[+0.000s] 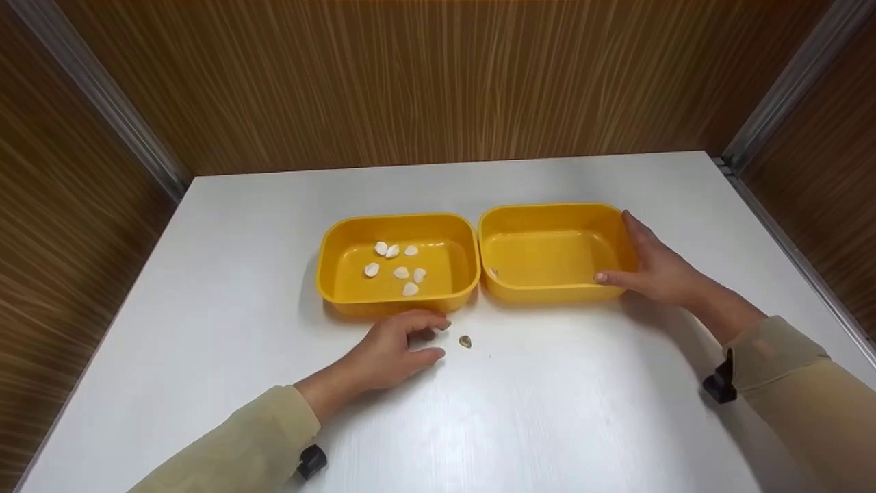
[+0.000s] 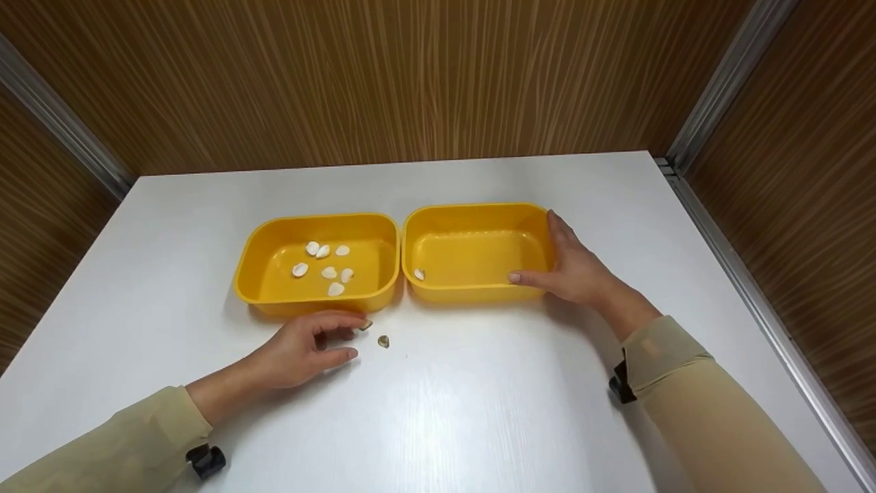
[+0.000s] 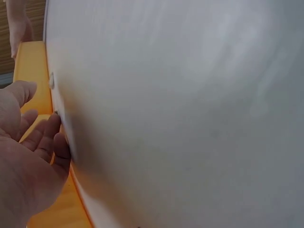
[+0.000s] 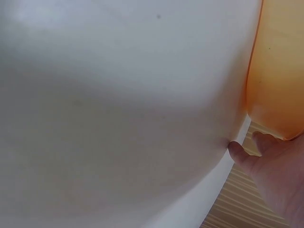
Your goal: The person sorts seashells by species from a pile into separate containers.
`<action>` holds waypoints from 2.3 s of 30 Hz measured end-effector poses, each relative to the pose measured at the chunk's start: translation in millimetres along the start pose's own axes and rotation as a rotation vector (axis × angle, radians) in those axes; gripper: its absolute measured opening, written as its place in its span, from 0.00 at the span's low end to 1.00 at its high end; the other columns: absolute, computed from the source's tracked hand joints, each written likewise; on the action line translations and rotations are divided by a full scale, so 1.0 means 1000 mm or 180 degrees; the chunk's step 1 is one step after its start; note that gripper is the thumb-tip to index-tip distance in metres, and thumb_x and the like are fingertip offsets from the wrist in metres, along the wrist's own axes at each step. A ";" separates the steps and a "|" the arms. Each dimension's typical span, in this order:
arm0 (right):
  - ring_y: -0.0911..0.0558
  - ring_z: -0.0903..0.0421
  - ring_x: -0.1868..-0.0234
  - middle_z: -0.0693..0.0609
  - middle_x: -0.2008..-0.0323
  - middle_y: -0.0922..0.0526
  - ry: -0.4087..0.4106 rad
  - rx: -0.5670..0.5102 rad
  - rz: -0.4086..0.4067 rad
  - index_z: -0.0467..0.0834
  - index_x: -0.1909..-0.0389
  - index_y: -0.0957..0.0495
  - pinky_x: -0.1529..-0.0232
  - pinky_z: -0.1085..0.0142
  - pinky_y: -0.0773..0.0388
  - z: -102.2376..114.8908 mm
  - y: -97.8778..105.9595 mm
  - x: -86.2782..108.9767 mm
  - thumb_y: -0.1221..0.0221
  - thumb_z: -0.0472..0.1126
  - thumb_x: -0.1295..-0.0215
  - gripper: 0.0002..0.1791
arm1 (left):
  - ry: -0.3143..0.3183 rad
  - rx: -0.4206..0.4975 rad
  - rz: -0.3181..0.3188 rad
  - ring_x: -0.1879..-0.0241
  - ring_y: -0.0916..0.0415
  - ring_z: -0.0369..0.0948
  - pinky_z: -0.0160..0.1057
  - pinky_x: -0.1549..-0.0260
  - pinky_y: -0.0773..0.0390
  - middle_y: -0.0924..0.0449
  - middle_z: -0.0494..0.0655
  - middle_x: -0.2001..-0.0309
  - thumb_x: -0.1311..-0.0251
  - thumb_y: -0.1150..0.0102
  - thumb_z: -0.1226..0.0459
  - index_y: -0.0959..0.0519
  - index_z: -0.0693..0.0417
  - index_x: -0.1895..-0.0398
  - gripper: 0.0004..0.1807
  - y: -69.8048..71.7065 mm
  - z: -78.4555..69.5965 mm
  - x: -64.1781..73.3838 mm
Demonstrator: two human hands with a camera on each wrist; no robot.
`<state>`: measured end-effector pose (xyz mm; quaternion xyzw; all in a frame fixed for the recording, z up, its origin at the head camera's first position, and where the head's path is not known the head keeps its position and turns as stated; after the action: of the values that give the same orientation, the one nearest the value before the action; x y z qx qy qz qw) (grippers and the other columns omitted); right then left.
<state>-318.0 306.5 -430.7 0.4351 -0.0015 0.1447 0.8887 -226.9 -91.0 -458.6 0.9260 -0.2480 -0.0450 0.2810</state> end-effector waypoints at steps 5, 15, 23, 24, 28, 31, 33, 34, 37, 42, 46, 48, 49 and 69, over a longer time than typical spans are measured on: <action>0.58 0.27 0.18 0.34 0.15 0.67 -0.0002 0.0043 -0.0015 0.44 0.14 0.75 0.23 0.29 0.58 0.001 0.001 0.000 0.29 0.62 0.35 0.71 | -0.0060 -0.0061 -0.0003 0.43 0.23 0.39 0.43 0.35 0.23 0.19 0.39 0.40 0.32 0.28 0.62 0.17 0.48 0.35 0.23 -0.002 0.002 -0.002; 0.58 0.28 0.17 0.35 0.15 0.68 -0.0036 0.0016 -0.0008 0.46 0.14 0.76 0.23 0.29 0.59 0.000 0.000 -0.001 0.29 0.62 0.35 0.72 | -0.0231 -0.0096 0.0028 0.42 0.22 0.39 0.44 0.33 0.25 0.18 0.37 0.45 0.32 0.29 0.65 0.13 0.49 0.43 0.16 -0.005 0.001 -0.002; 0.59 0.28 0.17 0.35 0.15 0.68 0.0001 -0.0012 -0.0024 0.45 0.14 0.75 0.23 0.29 0.60 -0.001 0.001 0.000 0.29 0.61 0.35 0.71 | -0.0373 -0.0109 0.0147 0.49 0.23 0.39 0.43 0.38 0.22 0.19 0.39 0.51 0.35 0.28 0.68 0.13 0.50 0.45 0.16 -0.004 0.000 0.001; 0.59 0.28 0.17 0.35 0.15 0.68 0.0007 -0.0012 -0.0020 0.45 0.14 0.75 0.23 0.30 0.60 -0.001 0.000 0.000 0.29 0.61 0.35 0.71 | -0.0366 -0.0133 0.0143 0.48 0.23 0.39 0.43 0.39 0.22 0.19 0.39 0.50 0.35 0.28 0.67 0.13 0.50 0.45 0.16 -0.003 0.000 0.001; 0.59 0.28 0.17 0.35 0.15 0.68 0.0000 0.0049 -0.0012 0.44 0.14 0.75 0.23 0.30 0.59 0.000 0.000 0.000 0.30 0.63 0.35 0.71 | -0.0314 -0.0206 0.0118 0.48 0.23 0.39 0.43 0.40 0.22 0.21 0.39 0.50 0.35 0.27 0.66 0.12 0.51 0.46 0.15 -0.001 0.003 0.002; 0.58 0.28 0.17 0.35 0.15 0.67 -0.0031 0.0068 -0.0018 0.44 0.14 0.75 0.23 0.29 0.59 0.000 0.000 0.000 0.30 0.63 0.35 0.71 | -0.0283 -0.0254 0.0117 0.48 0.24 0.39 0.43 0.39 0.23 0.22 0.37 0.50 0.34 0.28 0.65 0.12 0.51 0.47 0.14 -0.002 0.005 0.000; 0.58 0.28 0.18 0.34 0.15 0.67 -0.0042 0.0061 -0.0021 0.43 0.14 0.75 0.23 0.29 0.59 0.000 0.000 0.000 0.30 0.63 0.35 0.71 | -0.0284 -0.0298 0.0116 0.48 0.24 0.38 0.43 0.39 0.23 0.22 0.36 0.50 0.34 0.28 0.64 0.12 0.50 0.47 0.13 -0.002 0.005 -0.001; 0.57 0.28 0.18 0.34 0.15 0.67 -0.0046 0.0048 -0.0018 0.43 0.14 0.75 0.23 0.29 0.59 0.000 0.000 -0.001 0.30 0.63 0.35 0.71 | -0.0289 -0.0325 0.0112 0.48 0.24 0.38 0.43 0.39 0.22 0.22 0.36 0.50 0.33 0.28 0.64 0.12 0.50 0.47 0.13 -0.003 0.005 -0.001; 0.57 0.27 0.18 0.34 0.15 0.67 -0.0043 0.0043 -0.0017 0.44 0.14 0.75 0.23 0.29 0.58 0.000 0.000 -0.001 0.30 0.63 0.35 0.72 | -0.0302 -0.0399 0.0106 0.48 0.24 0.38 0.43 0.39 0.22 0.23 0.36 0.50 0.33 0.28 0.63 0.12 0.49 0.47 0.12 -0.002 0.005 -0.001; 0.57 0.27 0.18 0.35 0.15 0.68 -0.0016 0.0012 -0.0013 0.45 0.14 0.76 0.23 0.29 0.58 0.000 0.000 -0.003 0.30 0.62 0.35 0.72 | -0.0414 -0.0466 0.0115 0.49 0.24 0.38 0.42 0.41 0.21 0.23 0.36 0.51 0.33 0.27 0.64 0.12 0.49 0.48 0.12 -0.001 0.003 0.000; 0.57 0.27 0.18 0.34 0.15 0.68 -0.0017 0.0011 -0.0006 0.45 0.15 0.76 0.23 0.29 0.59 0.000 0.000 -0.003 0.29 0.62 0.35 0.71 | -0.0486 -0.0472 0.0126 0.49 0.24 0.38 0.42 0.42 0.21 0.22 0.37 0.51 0.33 0.27 0.64 0.12 0.49 0.49 0.11 -0.001 0.002 0.000; 0.57 0.27 0.18 0.35 0.15 0.68 -0.0037 0.0010 -0.0005 0.46 0.14 0.76 0.23 0.29 0.59 0.000 0.000 -0.003 0.29 0.62 0.35 0.72 | -0.0497 -0.0476 0.0126 0.50 0.24 0.38 0.42 0.42 0.21 0.22 0.37 0.51 0.33 0.27 0.64 0.12 0.49 0.49 0.11 -0.001 0.002 0.000; 0.57 0.27 0.18 0.35 0.15 0.68 -0.0043 0.0005 -0.0004 0.46 0.14 0.76 0.23 0.29 0.59 -0.001 0.000 -0.003 0.29 0.63 0.35 0.72 | -0.0501 -0.0475 0.0126 0.50 0.24 0.38 0.42 0.42 0.21 0.22 0.37 0.51 0.33 0.27 0.64 0.12 0.49 0.49 0.11 -0.001 0.002 0.000; 0.59 0.28 0.17 0.36 0.15 0.69 -0.0025 0.0023 0.0033 0.46 0.15 0.77 0.23 0.30 0.60 -0.002 -0.001 -0.002 0.29 0.63 0.35 0.72 | -0.0393 -0.0567 0.0104 0.50 0.25 0.38 0.44 0.41 0.22 0.22 0.36 0.52 0.32 0.27 0.61 0.12 0.46 0.52 0.08 -0.004 0.005 0.000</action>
<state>-320.1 306.7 -432.7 0.4389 -0.0067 0.1476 0.8863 -226.2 -90.9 -464.5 0.8887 -0.2749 -0.1191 0.3470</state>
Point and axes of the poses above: each hand's wrist, its own x-axis away from the middle knuckle, its own y-axis out of the back of the hand, z = x × y, the point moved 8 cm from there along -x, towards the middle knuckle
